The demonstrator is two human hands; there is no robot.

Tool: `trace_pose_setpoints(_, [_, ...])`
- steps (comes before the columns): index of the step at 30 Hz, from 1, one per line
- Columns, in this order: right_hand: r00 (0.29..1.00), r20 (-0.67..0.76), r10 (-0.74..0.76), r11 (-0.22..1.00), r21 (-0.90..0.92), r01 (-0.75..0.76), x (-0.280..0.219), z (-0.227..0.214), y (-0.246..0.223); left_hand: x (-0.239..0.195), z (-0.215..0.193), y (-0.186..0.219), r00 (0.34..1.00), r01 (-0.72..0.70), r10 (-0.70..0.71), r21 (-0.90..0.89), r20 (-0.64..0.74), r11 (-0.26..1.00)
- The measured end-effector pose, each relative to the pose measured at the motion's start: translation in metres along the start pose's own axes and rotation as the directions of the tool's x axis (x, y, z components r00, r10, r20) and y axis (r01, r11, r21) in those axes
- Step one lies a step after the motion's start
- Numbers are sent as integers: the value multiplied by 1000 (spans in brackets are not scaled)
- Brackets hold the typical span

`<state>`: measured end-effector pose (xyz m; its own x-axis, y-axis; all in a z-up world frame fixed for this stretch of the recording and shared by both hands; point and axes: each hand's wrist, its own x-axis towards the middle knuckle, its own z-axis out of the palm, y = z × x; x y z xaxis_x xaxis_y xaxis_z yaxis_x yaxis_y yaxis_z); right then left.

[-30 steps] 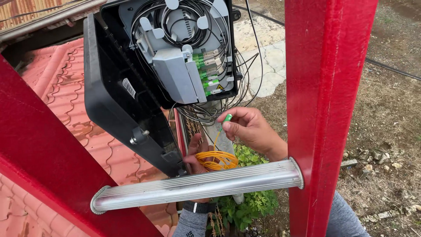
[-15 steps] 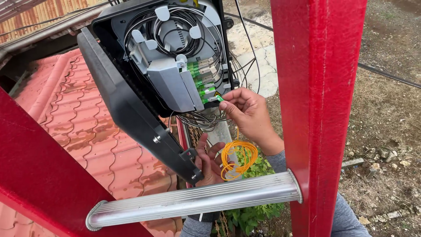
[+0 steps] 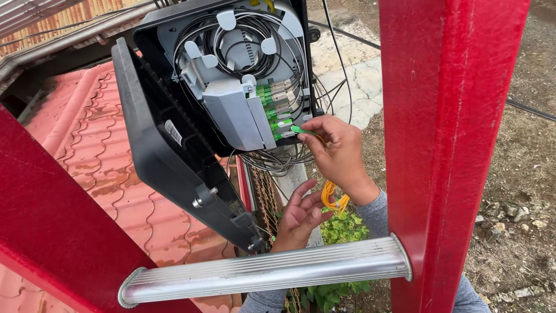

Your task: The person is installing and testing fiber optic cable connections in an outdoor distribution box on a utility pole.

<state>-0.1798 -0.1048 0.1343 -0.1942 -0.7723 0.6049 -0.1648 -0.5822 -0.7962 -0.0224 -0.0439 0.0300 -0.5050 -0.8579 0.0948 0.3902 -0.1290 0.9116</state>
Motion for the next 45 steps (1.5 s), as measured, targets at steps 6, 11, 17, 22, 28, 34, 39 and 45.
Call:
trace_pose_setpoints(6, [974,52,-221,923,-312,226,18,-1,-14,5,-13,2,999,-32,35,-88,39,996])
trace_pose_setpoints(11, [942,92,-323,856,-397,332,24,3,-11,7,-23,-1,991,-89,100,-131,83,987])
trace_pose_setpoints(17, [927,80,-367,843,-391,368,21,10,-8,2,-32,1,984,-113,148,-286,102,952])
trace_pose_setpoints(22, [941,114,-319,869,-360,339,20,15,-18,-4,-38,-8,987,-125,145,-254,62,959])
trace_pose_setpoints(28, [936,119,-330,825,-445,348,21,7,-8,0,-32,-8,987,-107,134,-251,90,962])
trace_pose_setpoints(34, [922,143,-359,749,-545,376,25,3,-14,-1,-30,-7,988,-99,124,-237,94,966])
trace_pose_setpoints(39, [920,160,-358,760,-523,386,29,1,-1,0,-30,-7,985,-105,133,-241,106,965])
trace_pose_setpoints(45, [969,53,-243,936,-250,248,31,3,-19,-1,-27,-8,987,-91,121,-257,103,962])
